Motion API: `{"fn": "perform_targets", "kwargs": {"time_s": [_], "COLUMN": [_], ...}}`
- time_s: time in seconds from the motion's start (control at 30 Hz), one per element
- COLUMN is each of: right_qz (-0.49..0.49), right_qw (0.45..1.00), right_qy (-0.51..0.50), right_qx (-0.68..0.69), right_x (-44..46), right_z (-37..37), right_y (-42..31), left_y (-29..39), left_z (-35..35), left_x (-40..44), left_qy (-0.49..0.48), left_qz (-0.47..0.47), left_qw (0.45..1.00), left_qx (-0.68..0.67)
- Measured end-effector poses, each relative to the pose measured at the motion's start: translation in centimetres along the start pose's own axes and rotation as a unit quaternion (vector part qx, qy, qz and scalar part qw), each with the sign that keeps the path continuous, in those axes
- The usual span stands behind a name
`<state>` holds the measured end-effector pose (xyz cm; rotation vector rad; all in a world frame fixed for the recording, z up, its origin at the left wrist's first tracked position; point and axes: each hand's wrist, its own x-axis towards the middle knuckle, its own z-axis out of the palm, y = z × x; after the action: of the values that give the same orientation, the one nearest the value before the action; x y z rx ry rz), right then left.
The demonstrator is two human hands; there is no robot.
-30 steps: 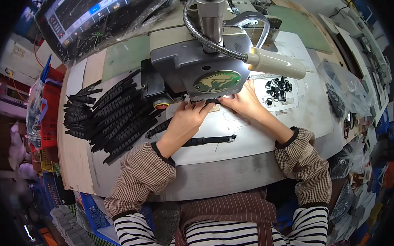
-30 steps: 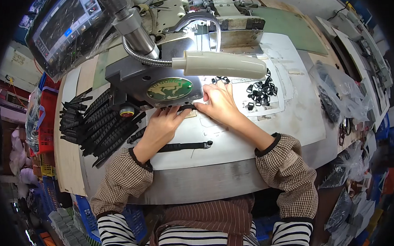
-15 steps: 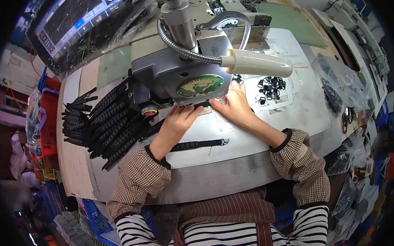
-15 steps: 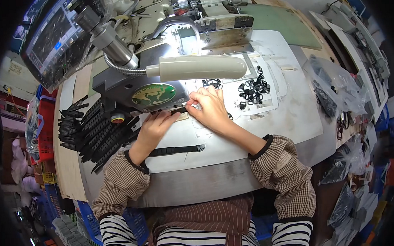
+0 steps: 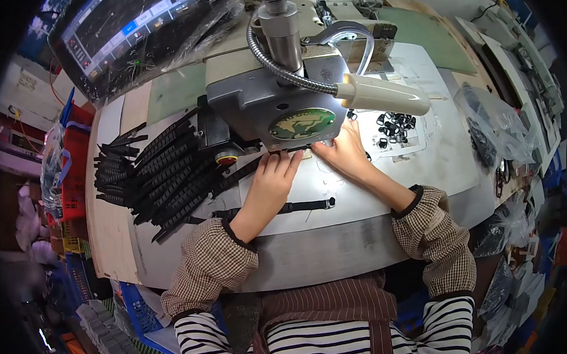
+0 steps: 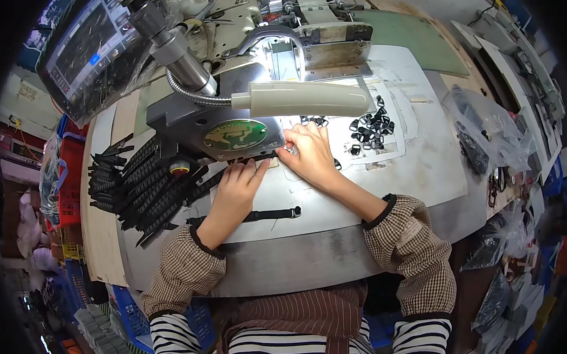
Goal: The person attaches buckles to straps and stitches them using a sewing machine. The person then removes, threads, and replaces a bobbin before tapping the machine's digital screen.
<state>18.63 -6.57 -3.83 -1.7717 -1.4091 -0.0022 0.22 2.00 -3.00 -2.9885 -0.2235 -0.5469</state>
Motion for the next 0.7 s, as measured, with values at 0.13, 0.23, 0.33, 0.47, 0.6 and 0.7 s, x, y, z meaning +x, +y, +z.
{"fn": "perform_targets", "kwargs": {"time_s": [0.13, 0.23, 0.33, 0.47, 0.6, 0.7], "right_qz": [-0.001, 0.005, 0.012, 0.002, -0.011, -0.091], "right_qw": [1.0, 1.0, 1.0, 1.0, 0.997, 0.989], "right_qy": [0.0, -0.006, 0.0, -0.001, -0.051, -0.11], "right_qx": [-0.008, -0.005, -0.004, 0.0, 0.049, 0.046], "right_x": [0.0, -0.2, 0.6, 0.1, 0.1, 0.5], "right_z": [0.0, -0.1, 0.0, 0.0, -1.0, -1.7], "right_y": [-0.1, -0.3, -0.2, -0.1, 0.0, 1.2], "left_y": [0.1, 0.3, 0.0, -0.1, -0.3, -0.9], "left_z": [-0.1, -0.5, -0.2, -0.3, -0.2, -0.9], "left_x": [0.0, 0.1, 0.3, 0.2, -0.2, -0.4], "left_qy": [-0.035, -0.061, -0.059, -0.051, -0.015, 0.031], "left_qz": [0.035, 0.058, 0.054, 0.052, 0.005, -0.039], "left_qw": [0.997, 0.993, 0.992, 0.996, 0.999, 0.991], "left_qx": [0.057, 0.087, 0.093, 0.057, -0.036, -0.127]}}
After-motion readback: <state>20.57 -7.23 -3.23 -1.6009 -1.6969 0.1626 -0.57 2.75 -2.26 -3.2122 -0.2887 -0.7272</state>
